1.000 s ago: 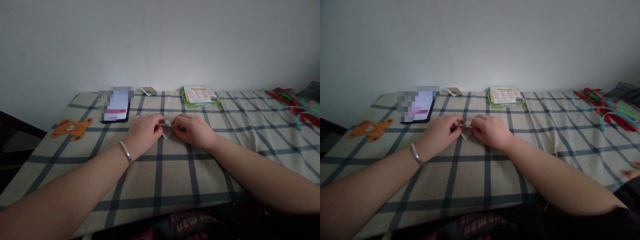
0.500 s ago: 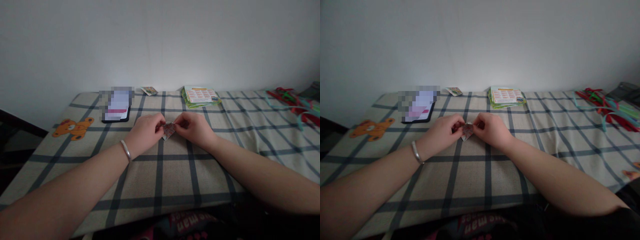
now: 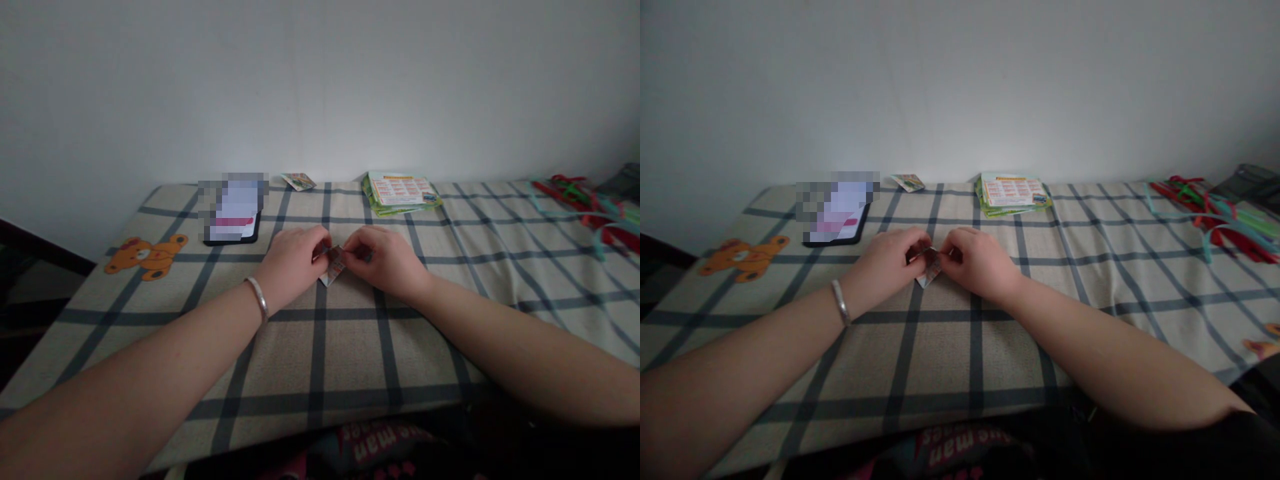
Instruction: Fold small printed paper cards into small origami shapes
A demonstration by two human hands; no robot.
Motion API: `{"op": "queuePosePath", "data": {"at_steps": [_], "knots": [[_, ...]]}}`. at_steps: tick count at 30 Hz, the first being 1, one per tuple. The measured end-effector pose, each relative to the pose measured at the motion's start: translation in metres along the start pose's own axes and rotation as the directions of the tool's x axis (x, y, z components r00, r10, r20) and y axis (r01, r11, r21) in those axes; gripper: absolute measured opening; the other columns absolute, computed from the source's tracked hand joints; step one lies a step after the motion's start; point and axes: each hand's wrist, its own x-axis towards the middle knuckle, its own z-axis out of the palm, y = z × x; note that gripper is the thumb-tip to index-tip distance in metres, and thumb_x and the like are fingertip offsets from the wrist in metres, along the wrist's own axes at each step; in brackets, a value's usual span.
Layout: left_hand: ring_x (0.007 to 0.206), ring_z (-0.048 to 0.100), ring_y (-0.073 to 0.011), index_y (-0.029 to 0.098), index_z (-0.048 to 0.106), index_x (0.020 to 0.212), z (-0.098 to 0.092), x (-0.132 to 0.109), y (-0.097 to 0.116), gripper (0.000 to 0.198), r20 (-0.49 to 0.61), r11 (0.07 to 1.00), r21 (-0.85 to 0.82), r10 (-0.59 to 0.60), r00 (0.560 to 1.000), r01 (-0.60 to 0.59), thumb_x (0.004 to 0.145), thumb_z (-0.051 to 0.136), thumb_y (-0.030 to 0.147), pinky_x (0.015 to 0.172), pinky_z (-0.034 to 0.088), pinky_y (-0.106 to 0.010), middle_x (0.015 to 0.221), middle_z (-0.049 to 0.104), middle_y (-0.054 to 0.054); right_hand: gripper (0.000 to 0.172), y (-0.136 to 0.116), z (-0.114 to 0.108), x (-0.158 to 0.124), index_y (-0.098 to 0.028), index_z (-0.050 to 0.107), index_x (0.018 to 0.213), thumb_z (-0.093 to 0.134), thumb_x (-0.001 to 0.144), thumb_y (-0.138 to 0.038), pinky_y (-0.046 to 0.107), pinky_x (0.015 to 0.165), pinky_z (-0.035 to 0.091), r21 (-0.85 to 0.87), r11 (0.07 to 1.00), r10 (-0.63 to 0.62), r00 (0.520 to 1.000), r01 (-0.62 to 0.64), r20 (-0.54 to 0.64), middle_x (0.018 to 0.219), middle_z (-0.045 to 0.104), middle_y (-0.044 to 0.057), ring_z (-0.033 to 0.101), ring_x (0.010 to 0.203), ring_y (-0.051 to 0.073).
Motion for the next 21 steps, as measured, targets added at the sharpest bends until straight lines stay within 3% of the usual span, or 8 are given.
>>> {"op": "queuePosePath", "data": {"at_steps": [6, 12, 21], "knots": [[0.082, 0.059, -0.0186, 0.019, 0.063, 0.093, -0.005, -0.003, -0.004, 0.013, 0.03, 0.996, -0.038, 0.082, 0.996, -0.081, 0.082, 0.056, 0.02, 0.072, 0.043, -0.031, 0.088, 0.067, -0.003, 0.005, 0.006, -0.001, 0.0, -0.017, 0.061, 0.074, 0.061, 0.078, -0.02, 0.022, 0.056, 0.038, 0.01, 1.0, 0.018, 0.999, -0.018, -0.029, 0.068, 0.062, 0.0, 0.055, 0.061, 0.011], [0.1, 0.059, -0.0206, 0.019, 0.062, 0.106, -0.01, -0.005, -0.012, 0.02, 0.056, 0.975, -0.09, 0.207, 0.977, -0.201, 0.088, 0.056, 0.026, 0.089, 0.045, -0.034, 0.104, 0.066, -0.004, 0.004, 0.016, -0.007, -0.001, -0.017, 0.061, 0.081, 0.057, 0.081, -0.016, 0.023, 0.063, 0.04, -0.072, 0.991, -0.109, 0.99, 0.116, 0.095, 0.078, 0.064, 0.002, 0.056, 0.07, 0.013], [0.096, 0.06, -0.0203, 0.02, 0.066, 0.098, -0.009, -0.005, -0.014, 0.015, 0.052, 0.972, -0.066, 0.229, 0.972, -0.225, 0.086, 0.057, 0.02, 0.088, 0.045, -0.035, 0.1, 0.068, -0.004, 0.011, 0.015, -0.01, 0.0, -0.017, 0.063, 0.086, 0.053, 0.086, -0.014, 0.028, 0.074, 0.045, -0.173, 0.944, -0.243, 0.947, 0.281, 0.211, 0.094, 0.069, 0.007, 0.062, 0.085, 0.018]]}}
